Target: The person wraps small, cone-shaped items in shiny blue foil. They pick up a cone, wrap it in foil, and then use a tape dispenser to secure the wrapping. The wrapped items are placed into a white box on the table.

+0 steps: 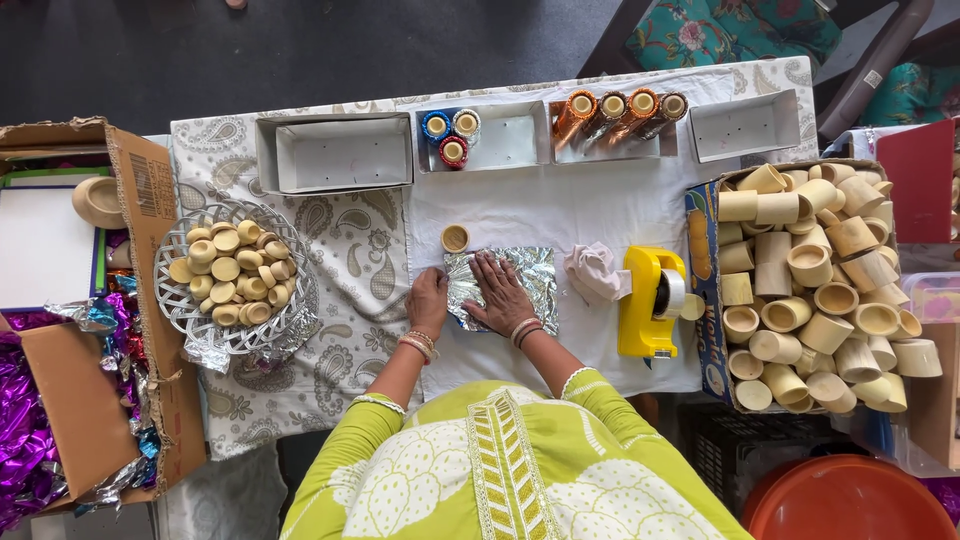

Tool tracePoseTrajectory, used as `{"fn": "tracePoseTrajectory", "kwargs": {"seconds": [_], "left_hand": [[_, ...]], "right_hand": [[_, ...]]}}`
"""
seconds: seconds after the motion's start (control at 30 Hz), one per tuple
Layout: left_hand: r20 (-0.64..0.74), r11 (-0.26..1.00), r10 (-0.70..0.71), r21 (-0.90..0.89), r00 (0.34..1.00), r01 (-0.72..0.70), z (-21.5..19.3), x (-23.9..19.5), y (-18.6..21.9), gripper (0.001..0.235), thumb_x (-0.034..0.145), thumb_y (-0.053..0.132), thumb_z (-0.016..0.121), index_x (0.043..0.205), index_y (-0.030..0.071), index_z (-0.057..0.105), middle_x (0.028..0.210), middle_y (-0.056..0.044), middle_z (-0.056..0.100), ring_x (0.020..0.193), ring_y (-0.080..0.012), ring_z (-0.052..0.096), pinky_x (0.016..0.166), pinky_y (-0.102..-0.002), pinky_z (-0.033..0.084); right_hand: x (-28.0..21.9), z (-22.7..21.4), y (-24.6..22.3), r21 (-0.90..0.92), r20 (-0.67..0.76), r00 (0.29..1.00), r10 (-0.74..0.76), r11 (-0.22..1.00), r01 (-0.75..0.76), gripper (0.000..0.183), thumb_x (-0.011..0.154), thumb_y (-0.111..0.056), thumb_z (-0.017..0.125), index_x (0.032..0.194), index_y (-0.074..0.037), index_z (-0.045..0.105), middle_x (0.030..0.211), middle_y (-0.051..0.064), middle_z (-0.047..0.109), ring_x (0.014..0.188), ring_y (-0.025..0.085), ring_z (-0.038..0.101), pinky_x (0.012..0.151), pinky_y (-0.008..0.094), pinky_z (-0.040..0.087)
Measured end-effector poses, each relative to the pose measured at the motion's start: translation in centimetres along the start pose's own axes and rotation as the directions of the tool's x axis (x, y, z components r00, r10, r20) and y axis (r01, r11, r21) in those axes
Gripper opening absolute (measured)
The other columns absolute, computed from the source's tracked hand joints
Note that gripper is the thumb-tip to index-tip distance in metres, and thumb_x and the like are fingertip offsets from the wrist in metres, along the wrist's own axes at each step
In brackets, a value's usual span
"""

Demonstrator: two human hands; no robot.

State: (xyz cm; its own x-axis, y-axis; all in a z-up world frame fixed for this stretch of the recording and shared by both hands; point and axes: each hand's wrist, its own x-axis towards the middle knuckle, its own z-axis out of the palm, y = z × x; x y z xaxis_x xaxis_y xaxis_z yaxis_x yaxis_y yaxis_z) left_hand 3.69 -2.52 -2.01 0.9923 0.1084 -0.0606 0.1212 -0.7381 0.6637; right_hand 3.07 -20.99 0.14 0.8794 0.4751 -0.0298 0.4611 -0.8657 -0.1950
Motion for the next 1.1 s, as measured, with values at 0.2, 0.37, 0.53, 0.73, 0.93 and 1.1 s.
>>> {"fn": "tracePoseTrajectory", "kwargs": {"seconds": [0.2,0.37,0.53,0.73,0.93,1.1], "left_hand": [[0.032,0.956,-0.264,-0.122,0.964,0.266,1.6,0.2,-1.4,0.011,0.092,0.02,0.068,0.096,0.01,0.067,0.098,-0.011,0.073,0.091,-0.0342,0.068,0.077,-0.045,0.05],[-0.1,0.964,-0.261,-0.087,0.96,0.253,-0.8,0.5,-1.4,0.014,0.104,0.016,0.059,0.102,0.003,0.066,0.102,-0.017,0.07,0.095,-0.0352,0.065,0.085,-0.046,0.05],[-0.002,0.906,0.383,-0.196,0.924,-0.376,0.3,-2.4,1.7,0.03,0.101,0.007,0.05,0.129,0.001,0.057,0.128,-0.019,0.061,0.122,-0.0341,0.06,0.107,-0.04,0.051],[0.347,0.85,0.505,-0.042,0.79,-0.525,0.5,-2.8,1.1,0.087,0.092,0.033,0.066,0.158,0.002,0.019,0.162,-0.021,0.027,0.152,-0.0352,0.024,0.122,-0.048,0.021],[0.452,0.773,0.468,0.206,0.759,-0.6,0.0,-3.2,0.1,0.101,0.092,0.06,0.057,0.161,0.003,0.009,0.169,-0.02,0.008,0.157,-0.0339,0.006,0.126,-0.047,0.01],[0.492,0.778,0.355,0.317,0.795,-0.543,-0.7,-4.0,0.4,0.112,0.088,0.071,0.053,0.163,0.004,0.005,0.17,-0.021,-0.002,0.157,-0.0383,-0.005,0.128,-0.048,0.004]], "right_hand": [[0.0,-0.1,0.0,0.029,-0.002,1.0,-0.004,1.0,0.004,0.091,0.099,-0.065,0.042,0.161,-0.001,0.024,0.167,0.015,0.027,0.157,0.025,0.019,0.129,0.044,0.009],[-0.1,0.3,0.2,0.035,0.017,1.0,0.005,0.999,-0.006,0.091,0.099,-0.066,0.041,0.161,-0.001,0.023,0.166,0.015,0.027,0.157,0.026,0.019,0.128,0.045,0.009],[-0.3,0.5,0.1,-0.05,0.031,1.0,-0.004,0.999,0.006,0.092,0.097,-0.064,0.042,0.161,-0.001,0.021,0.168,0.015,0.025,0.157,0.026,0.017,0.128,0.044,0.009],[-0.5,-1.1,1.8,-0.022,0.12,0.989,-0.084,0.996,0.087,0.09,0.092,-0.057,0.049,0.159,-0.004,0.022,0.168,0.013,0.021,0.157,0.026,0.014,0.127,0.044,0.008],[-2.0,0.9,6.6,0.101,0.037,0.997,-0.062,0.993,0.058,0.079,0.103,-0.055,0.042,0.165,-0.01,0.022,0.171,0.01,0.021,0.16,0.022,0.014,0.131,0.041,0.009],[-1.4,0.4,9.2,0.11,-0.007,0.998,0.057,0.992,-0.056,0.085,0.103,-0.059,0.04,0.165,-0.006,0.014,0.172,0.014,0.018,0.159,0.027,0.013,0.129,0.042,0.008]]}}
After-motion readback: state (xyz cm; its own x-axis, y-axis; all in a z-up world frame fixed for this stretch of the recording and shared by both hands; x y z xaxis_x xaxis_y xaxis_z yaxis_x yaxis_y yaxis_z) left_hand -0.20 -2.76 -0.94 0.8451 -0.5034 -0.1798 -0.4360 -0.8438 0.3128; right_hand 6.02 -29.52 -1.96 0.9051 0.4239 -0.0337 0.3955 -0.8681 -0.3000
